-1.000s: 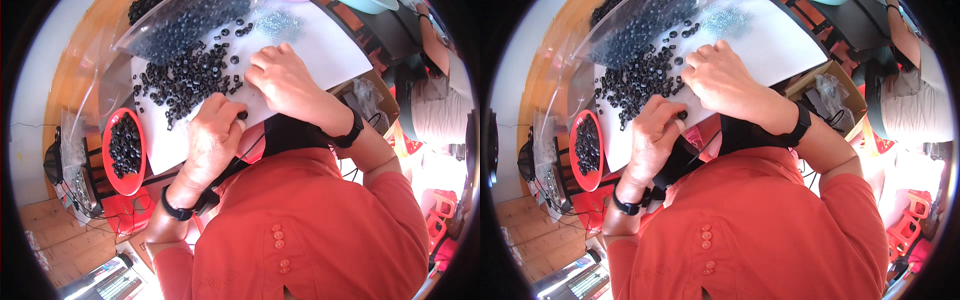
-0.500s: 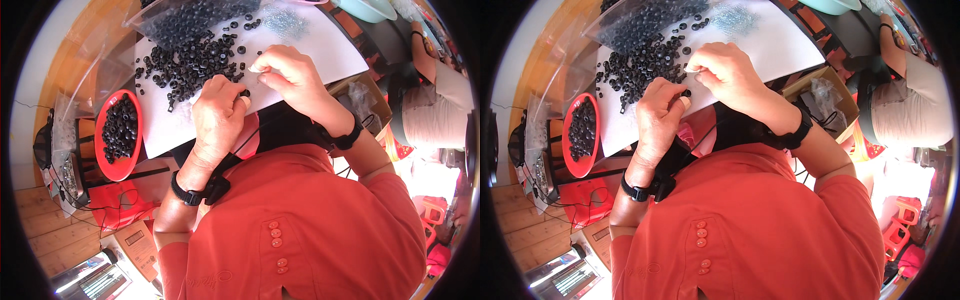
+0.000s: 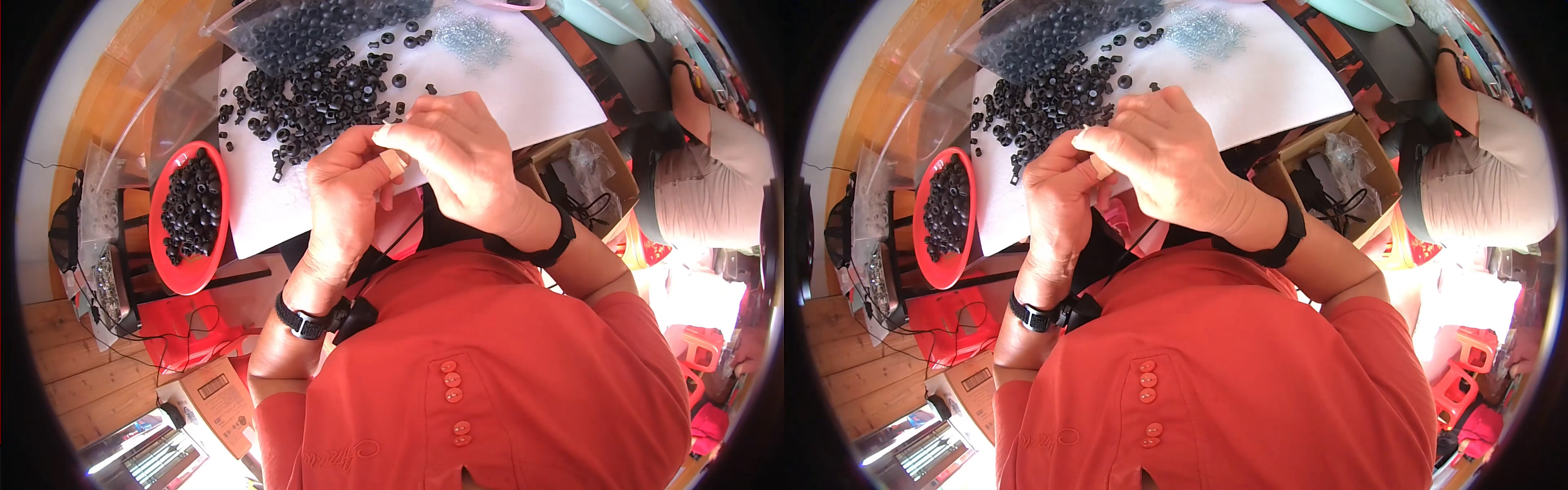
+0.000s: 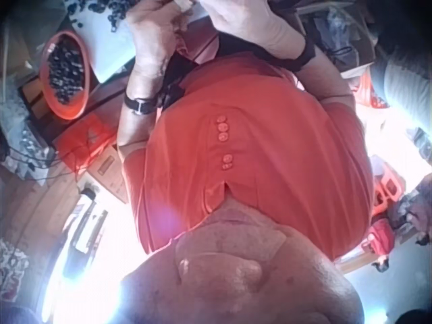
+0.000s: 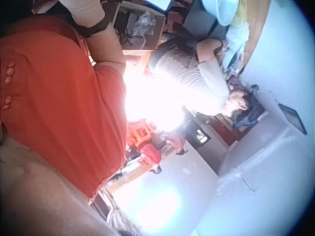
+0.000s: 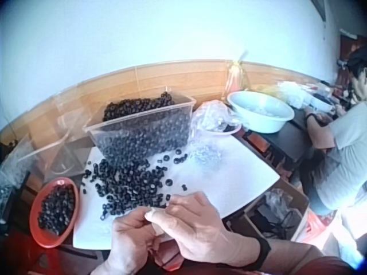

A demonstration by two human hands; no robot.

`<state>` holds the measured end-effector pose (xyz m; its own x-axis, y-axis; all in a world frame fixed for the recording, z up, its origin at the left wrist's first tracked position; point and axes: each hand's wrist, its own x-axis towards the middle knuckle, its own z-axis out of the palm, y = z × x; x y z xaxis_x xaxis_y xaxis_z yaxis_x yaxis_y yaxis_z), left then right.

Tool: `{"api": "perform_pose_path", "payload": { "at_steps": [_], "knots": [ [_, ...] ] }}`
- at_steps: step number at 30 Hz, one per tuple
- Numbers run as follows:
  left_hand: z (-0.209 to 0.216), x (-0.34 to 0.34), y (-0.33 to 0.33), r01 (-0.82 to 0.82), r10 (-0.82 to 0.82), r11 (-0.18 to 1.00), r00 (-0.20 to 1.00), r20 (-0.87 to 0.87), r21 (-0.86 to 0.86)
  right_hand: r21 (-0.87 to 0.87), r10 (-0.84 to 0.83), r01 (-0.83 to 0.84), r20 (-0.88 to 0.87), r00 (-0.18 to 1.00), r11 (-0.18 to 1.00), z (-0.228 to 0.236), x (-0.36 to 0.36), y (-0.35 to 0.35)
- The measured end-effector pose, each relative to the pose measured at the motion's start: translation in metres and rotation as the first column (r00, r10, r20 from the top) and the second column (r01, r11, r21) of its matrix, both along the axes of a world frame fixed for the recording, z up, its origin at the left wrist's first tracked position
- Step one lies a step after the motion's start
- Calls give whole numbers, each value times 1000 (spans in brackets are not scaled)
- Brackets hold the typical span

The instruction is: Assembling or sorting small black eyelet components on a work table.

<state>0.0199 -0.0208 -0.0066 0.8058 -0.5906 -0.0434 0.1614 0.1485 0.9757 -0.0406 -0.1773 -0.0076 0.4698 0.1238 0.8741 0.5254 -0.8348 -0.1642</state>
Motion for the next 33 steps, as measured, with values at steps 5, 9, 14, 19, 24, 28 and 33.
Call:
{"api": "perform_pose_path", "payload": {
  "at_steps": [5,9,14,19,24,28,33],
  "knots": [
    [4,5,6,1,-9,997,994,-113,-76,-4,-7,7,-8,1000,1000,-1,1,5],
    [4,15,11,101,-164,968,947,-277,-228,413,127,-72,-106,986,908,-1,3,5],
    [1,24,17,219,-376,877,866,-329,-428,479,221,-148,-100,970,865,9,3,5],
    [-7,25,18,217,-452,826,805,-383,-520,412,139,-87,-98,985,907,3,9,15],
    [-3,19,20,174,-430,817,819,-380,-550,327,101,-67,-87,991,943,9,4,15],
    [5,12,23,104,-173,956,954,-245,-273,398,135,-78,-116,984,914,1,3,17],
    [5,9,39,29,-61,984,982,-179,-176,401,-106,227,-301,948,888,12,3,-54]
  ]
}}
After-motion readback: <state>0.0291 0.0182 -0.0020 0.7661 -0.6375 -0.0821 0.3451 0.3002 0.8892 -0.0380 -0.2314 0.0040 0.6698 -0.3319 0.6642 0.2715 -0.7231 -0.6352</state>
